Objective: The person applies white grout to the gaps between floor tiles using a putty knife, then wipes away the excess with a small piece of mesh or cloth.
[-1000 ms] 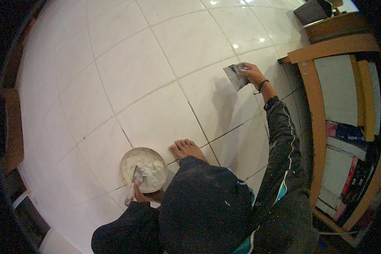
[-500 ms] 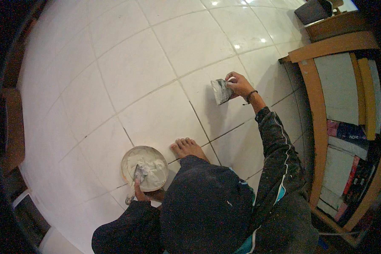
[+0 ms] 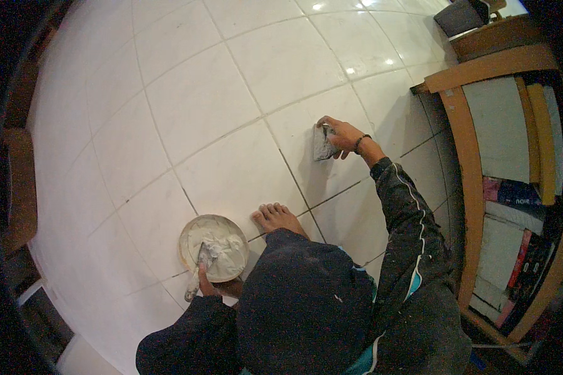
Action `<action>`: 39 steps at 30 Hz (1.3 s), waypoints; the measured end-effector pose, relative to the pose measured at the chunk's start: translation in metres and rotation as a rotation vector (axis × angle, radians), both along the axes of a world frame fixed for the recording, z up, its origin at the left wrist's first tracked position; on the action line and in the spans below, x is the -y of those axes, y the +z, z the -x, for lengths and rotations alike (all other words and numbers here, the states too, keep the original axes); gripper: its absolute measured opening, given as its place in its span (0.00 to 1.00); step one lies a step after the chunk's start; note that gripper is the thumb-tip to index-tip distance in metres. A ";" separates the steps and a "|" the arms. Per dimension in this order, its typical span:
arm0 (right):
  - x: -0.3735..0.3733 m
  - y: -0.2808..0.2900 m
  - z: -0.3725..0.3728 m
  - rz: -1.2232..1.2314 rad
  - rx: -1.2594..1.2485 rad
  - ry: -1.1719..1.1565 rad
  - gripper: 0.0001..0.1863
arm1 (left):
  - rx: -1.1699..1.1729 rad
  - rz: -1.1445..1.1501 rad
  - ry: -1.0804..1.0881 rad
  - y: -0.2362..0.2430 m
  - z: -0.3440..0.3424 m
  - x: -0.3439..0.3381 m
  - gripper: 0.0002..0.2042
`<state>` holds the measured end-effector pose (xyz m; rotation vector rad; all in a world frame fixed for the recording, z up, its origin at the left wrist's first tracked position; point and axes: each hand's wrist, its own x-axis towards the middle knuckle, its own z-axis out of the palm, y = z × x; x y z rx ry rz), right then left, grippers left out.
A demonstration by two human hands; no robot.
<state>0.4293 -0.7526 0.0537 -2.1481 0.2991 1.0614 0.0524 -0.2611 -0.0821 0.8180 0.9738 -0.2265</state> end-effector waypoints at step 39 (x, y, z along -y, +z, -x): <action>0.083 -0.072 -0.059 0.958 0.745 0.113 0.10 | -0.012 0.104 0.033 0.000 0.002 -0.009 0.37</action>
